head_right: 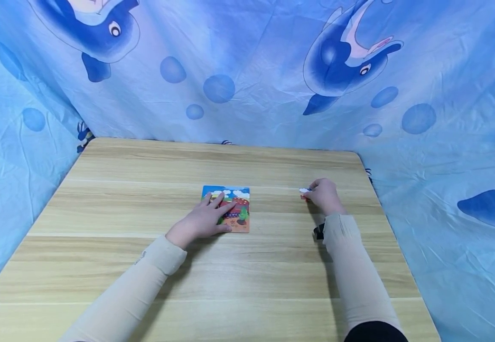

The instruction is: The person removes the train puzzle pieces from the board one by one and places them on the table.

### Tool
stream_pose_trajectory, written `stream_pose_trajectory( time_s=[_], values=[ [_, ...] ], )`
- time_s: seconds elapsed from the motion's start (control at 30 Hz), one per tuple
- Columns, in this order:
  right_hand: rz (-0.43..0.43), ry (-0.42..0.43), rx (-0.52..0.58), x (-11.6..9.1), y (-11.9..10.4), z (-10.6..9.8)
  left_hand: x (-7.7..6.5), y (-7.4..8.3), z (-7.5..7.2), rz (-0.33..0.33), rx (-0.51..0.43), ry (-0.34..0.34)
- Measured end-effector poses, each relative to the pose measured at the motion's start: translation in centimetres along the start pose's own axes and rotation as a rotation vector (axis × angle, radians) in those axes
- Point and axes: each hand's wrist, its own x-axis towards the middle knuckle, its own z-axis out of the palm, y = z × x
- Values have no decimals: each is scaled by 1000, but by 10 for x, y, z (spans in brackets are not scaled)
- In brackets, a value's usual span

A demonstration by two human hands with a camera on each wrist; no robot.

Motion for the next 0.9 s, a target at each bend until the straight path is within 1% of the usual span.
stream_pose_trajectory(
  time_s=[0.1, 0.17, 0.33, 0.43, 0.67, 0.77, 0.9],
  values=[
    [-15, -22, -13, -4, -2, -1, -1, 1, -1, 1, 9, -2],
    [-28, -22, -15, -7, -4, -2, -1, 1, -1, 3, 9, -3],
    [-75, 27, -54, -17, -19, -3, 0, 1, 0, 5, 15, -6],
    [-112, 46, -49, -21, -30, 1, 1, 0, 1, 0, 24, -11],
    [-241, 57, -22, -26, -53, 23, 0, 1, 2, 0, 21, -5],
    [-280, 36, 21, -29, -65, 37, -1, 2, 1, -2, 14, -6],
    [-307, -17, 70, -31, -82, 58, -1, 2, 1, -3, 15, -5]
  ],
)
